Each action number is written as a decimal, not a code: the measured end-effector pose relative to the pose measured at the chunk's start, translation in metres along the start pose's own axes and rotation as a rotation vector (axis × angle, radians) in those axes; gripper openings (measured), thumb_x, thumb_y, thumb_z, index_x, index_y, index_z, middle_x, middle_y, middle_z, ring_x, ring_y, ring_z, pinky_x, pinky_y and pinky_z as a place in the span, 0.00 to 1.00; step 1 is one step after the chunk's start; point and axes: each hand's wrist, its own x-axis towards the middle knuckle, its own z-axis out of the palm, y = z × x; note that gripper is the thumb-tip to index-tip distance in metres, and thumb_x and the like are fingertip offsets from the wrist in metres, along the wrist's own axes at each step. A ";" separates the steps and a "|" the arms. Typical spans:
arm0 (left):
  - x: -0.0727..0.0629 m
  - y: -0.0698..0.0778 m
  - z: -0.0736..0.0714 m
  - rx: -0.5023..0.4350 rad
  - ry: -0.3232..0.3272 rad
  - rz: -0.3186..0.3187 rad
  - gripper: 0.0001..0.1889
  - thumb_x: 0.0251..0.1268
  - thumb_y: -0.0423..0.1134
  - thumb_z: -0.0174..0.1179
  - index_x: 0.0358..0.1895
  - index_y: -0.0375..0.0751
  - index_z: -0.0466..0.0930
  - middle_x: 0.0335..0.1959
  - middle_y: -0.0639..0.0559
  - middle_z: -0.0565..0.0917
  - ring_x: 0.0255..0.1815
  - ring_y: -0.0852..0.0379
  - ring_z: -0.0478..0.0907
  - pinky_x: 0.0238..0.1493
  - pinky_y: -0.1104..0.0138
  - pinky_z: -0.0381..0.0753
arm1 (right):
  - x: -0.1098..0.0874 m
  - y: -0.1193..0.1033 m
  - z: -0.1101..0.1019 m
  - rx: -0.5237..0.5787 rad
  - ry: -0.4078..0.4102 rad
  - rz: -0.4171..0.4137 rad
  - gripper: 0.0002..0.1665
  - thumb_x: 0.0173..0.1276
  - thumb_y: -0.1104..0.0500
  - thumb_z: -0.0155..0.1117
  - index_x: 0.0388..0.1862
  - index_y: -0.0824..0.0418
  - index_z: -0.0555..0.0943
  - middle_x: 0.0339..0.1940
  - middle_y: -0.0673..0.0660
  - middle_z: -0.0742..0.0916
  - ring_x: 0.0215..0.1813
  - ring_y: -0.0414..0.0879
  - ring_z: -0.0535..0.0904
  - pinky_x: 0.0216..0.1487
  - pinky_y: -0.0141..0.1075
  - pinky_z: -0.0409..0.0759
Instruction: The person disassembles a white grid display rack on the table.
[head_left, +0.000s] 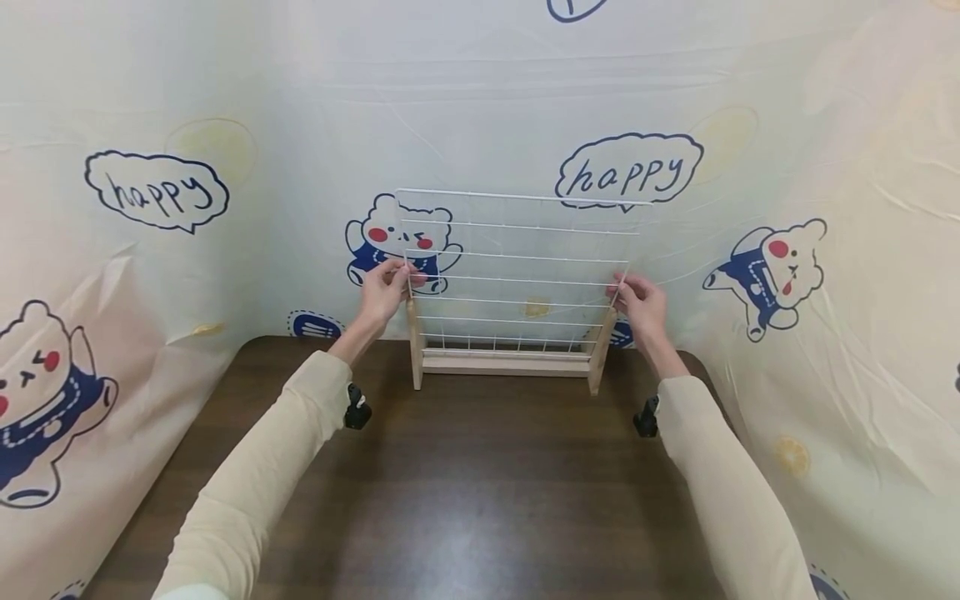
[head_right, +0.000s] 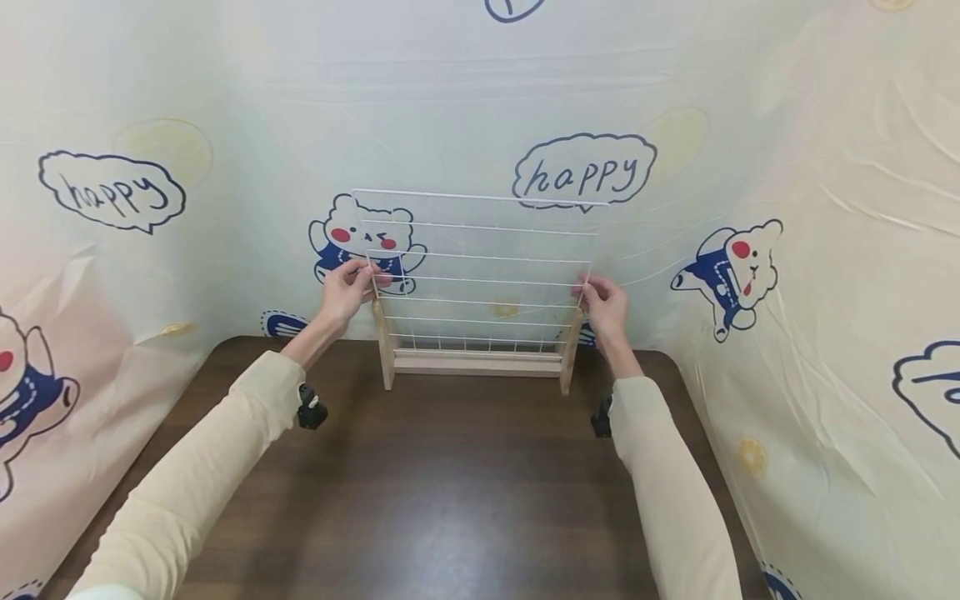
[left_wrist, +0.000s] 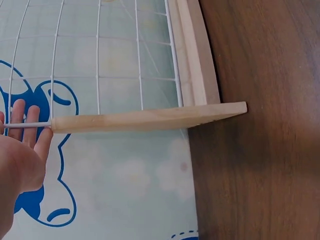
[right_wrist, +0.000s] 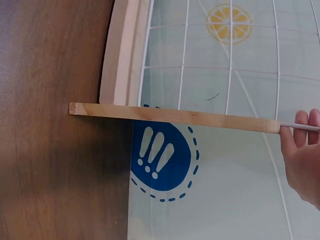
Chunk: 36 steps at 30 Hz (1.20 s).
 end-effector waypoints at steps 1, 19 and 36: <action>0.000 -0.001 0.001 -0.009 0.010 0.001 0.13 0.76 0.39 0.49 0.49 0.33 0.77 0.48 0.37 0.84 0.51 0.45 0.82 0.56 0.55 0.78 | 0.000 0.001 0.000 0.010 0.011 0.004 0.18 0.74 0.69 0.51 0.58 0.79 0.73 0.51 0.71 0.81 0.55 0.62 0.78 0.62 0.53 0.71; 0.002 -0.007 0.000 -0.045 0.008 -0.001 0.17 0.75 0.44 0.49 0.55 0.39 0.79 0.49 0.42 0.84 0.52 0.48 0.81 0.58 0.55 0.77 | 0.004 0.002 -0.004 -0.070 -0.125 -0.093 0.18 0.77 0.66 0.46 0.58 0.80 0.72 0.52 0.74 0.80 0.58 0.68 0.74 0.62 0.55 0.70; 0.005 -0.005 0.007 -0.130 0.011 0.009 0.14 0.76 0.40 0.49 0.54 0.37 0.79 0.49 0.42 0.84 0.51 0.45 0.82 0.58 0.51 0.76 | 0.024 0.031 -0.007 0.017 -0.087 -0.127 0.20 0.79 0.61 0.46 0.58 0.75 0.74 0.42 0.67 0.85 0.49 0.54 0.83 0.61 0.51 0.73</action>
